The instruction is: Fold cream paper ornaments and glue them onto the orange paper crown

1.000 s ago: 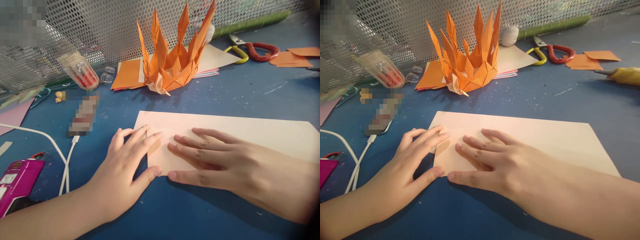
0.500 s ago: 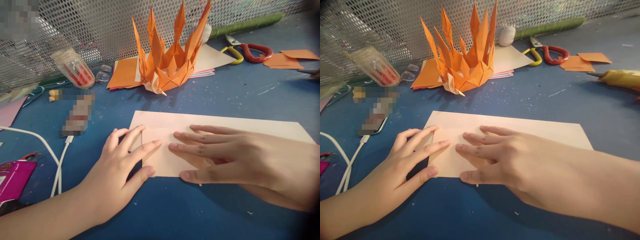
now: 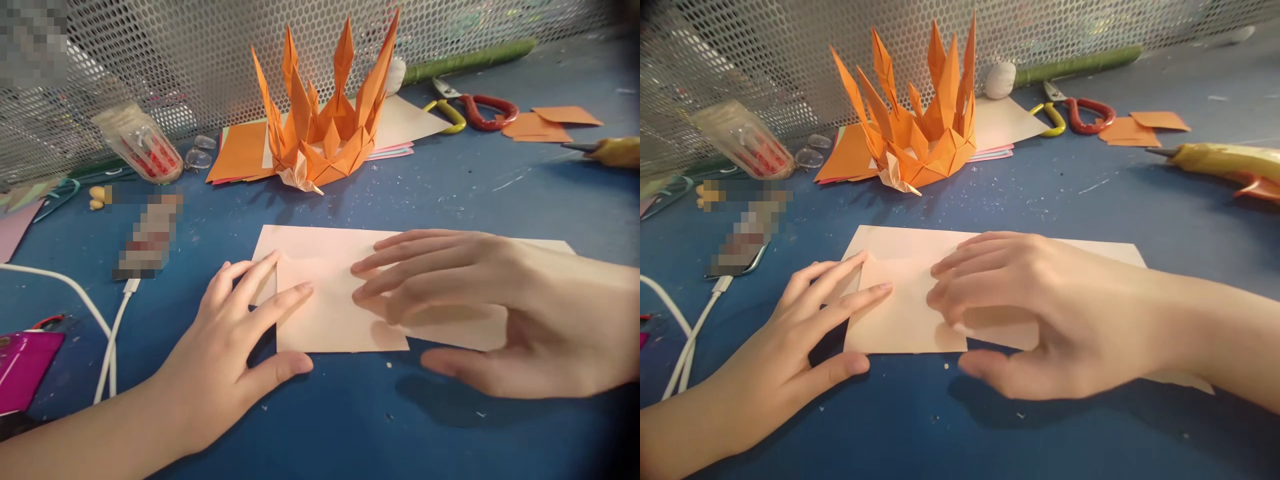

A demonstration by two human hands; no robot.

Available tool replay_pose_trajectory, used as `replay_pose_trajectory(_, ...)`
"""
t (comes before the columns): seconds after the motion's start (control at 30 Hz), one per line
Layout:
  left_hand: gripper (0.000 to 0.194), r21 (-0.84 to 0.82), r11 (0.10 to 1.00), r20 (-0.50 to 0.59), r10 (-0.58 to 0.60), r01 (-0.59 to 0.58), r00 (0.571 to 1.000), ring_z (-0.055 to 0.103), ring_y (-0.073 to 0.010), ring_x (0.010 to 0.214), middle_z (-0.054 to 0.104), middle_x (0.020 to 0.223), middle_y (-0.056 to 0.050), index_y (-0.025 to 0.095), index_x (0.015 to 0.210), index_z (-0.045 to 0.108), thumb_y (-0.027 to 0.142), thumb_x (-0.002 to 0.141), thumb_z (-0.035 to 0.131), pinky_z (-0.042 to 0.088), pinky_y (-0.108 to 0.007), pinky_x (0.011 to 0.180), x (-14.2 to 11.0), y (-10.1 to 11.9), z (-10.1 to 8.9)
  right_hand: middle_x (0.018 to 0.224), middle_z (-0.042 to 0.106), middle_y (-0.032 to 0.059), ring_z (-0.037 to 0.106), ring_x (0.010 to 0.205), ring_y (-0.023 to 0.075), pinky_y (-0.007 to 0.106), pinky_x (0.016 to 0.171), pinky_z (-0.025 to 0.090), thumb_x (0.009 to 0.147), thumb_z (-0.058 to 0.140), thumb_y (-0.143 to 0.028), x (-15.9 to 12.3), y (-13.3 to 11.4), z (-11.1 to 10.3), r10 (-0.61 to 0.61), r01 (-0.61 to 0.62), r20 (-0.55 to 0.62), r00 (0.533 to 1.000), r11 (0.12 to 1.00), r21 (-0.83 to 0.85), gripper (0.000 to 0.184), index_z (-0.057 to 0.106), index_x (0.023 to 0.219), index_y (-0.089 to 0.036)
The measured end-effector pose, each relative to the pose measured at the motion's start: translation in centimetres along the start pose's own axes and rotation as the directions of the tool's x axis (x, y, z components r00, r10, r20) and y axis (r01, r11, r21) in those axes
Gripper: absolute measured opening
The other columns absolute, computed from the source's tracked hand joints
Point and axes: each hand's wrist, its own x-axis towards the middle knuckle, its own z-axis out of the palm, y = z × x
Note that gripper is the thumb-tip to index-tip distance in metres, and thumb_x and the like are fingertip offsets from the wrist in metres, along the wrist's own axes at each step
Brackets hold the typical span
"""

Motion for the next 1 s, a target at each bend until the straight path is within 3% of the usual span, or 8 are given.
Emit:
replay_pose_trajectory(0.1,0.02,-0.046,0.997,-0.121,0.056,-0.062,0.991,0.046,-0.0333,0.144,0.056,0.155,-0.006,0.033,0.117,0.074,0.042,0.102,0.063,0.029,-0.065,0.122,0.1,-0.2,0.0,0.108,0.079,0.0054,0.075,0.105,0.0201,0.036,0.106,0.056,0.102,0.061,-0.043,0.7,-0.3,0.5,-0.092,0.092,0.003,0.996,0.996,-0.017,0.023,0.068,0.103,-0.021)
replay_pose_trajectory(0.23,0.009,-0.128,0.963,-0.239,0.202,-0.237,0.95,0.072,-0.0186,0.113,0.08,0.11,0.005,0.028,0.094,0.07,0.027,0.102,0.066,0.02,-0.05,0.129,0.2,-0.1,0.1,0.104,0.078,0.0007,0.075,0.097,0.0163,0.039,0.11,0.051,0.104,0.054,-0.022,0.8,-0.8,1.3,-0.094,0.084,-0.088,0.992,0.99,-0.11,0.013,0.064,0.095,-0.024)
replay_pose_trajectory(0.33,0.01,-0.118,0.946,-0.272,0.262,-0.302,0.926,0.075,-0.0159,0.109,0.081,0.105,0.005,0.025,0.097,0.069,0.018,0.103,0.064,0.023,-0.045,0.128,0.3,0.1,0.1,0.099,0.078,-0.0002,0.074,0.092,0.0148,0.039,0.111,0.049,0.101,0.054,-0.013,0.7,-1.0,1.8,-0.127,0.107,-0.15,0.98,0.985,-0.136,0.013,0.062,0.1,-0.023)
replay_pose_trajectory(0.5,0.017,-0.001,0.932,-0.326,0.343,-0.363,0.881,0.076,-0.0134,0.089,0.08,0.091,0.002,0.019,0.1,0.064,0.003,0.099,0.06,0.037,-0.044,0.121,0.6,0.3,-0.1,0.085,0.077,0.0023,0.071,0.077,0.016,0.033,0.081,0.059,0.1,0.056,-0.008,0.8,-1.4,1.6,-0.102,0.085,-0.221,0.97,0.993,-0.088,0.014,0.061,0.1,-0.021)
replay_pose_trajectory(0.6,0.017,0.036,0.923,-0.354,0.369,-0.382,0.859,0.072,-0.0131,0.077,0.076,0.085,0.001,0.019,0.099,0.062,0.003,0.099,0.058,0.047,-0.04,0.11,0.9,0.5,-0.4,0.087,0.077,0.0039,0.071,0.079,0.016,0.031,0.076,0.059,0.102,0.06,-0.016,0.9,-1.7,1.3,-0.087,0.078,-0.232,0.969,0.996,-0.05,0.005,0.064,0.104,-0.019)
replay_pose_trajectory(0.7,0.017,-0.06,0.929,-0.387,0.315,-0.364,0.866,0.069,-0.0134,0.072,0.073,0.079,0.002,0.021,0.093,0.061,0.005,0.099,0.057,0.056,-0.031,0.09,1.2,0.9,-0.8,0.09,0.078,0.0058,0.073,0.083,0.0166,0.03,0.08,0.059,0.101,0.067,-0.025,0.8,-2.0,1.3,-0.097,0.095,-0.261,0.96,0.995,-0.02,0.015,0.066,0.113,-0.017)
replay_pose_trajectory(0.87,0.009,-0.34,0.894,-0.413,0.138,-0.293,0.9,0.074,-0.0117,0.074,0.076,0.079,0.003,0.022,0.091,0.068,0.022,0.1,0.066,0.057,-0.017,0.071,1.2,1.6,-1.8,0.079,0.079,0.0005,0.072,0.064,0.0101,0.017,0.058,0.055,0.098,0.066,-0.017,1.1,-3.3,1.3,0.24,-0.157,-0.294,0.925,0.948,0.278,0.011,0.076,0.095,-0.021)
replay_pose_trajectory(1.0,0.009,-0.537,0.805,-0.403,0.019,-0.253,0.915,0.073,-0.0067,0.063,0.08,0.076,0.006,0.023,0.086,0.075,0.015,0.085,0.081,0.055,-0.008,0.064,1.0,2.5,-2.6,0.069,0.079,0.0001,0.073,0.06,0.0147,0.019,0.052,0.056,0.09,0.075,-0.038,1.6,-4.4,1.2,0.556,-0.363,-0.059,0.829,0.616,0.7,0.017,0.081,0.08,-0.026)
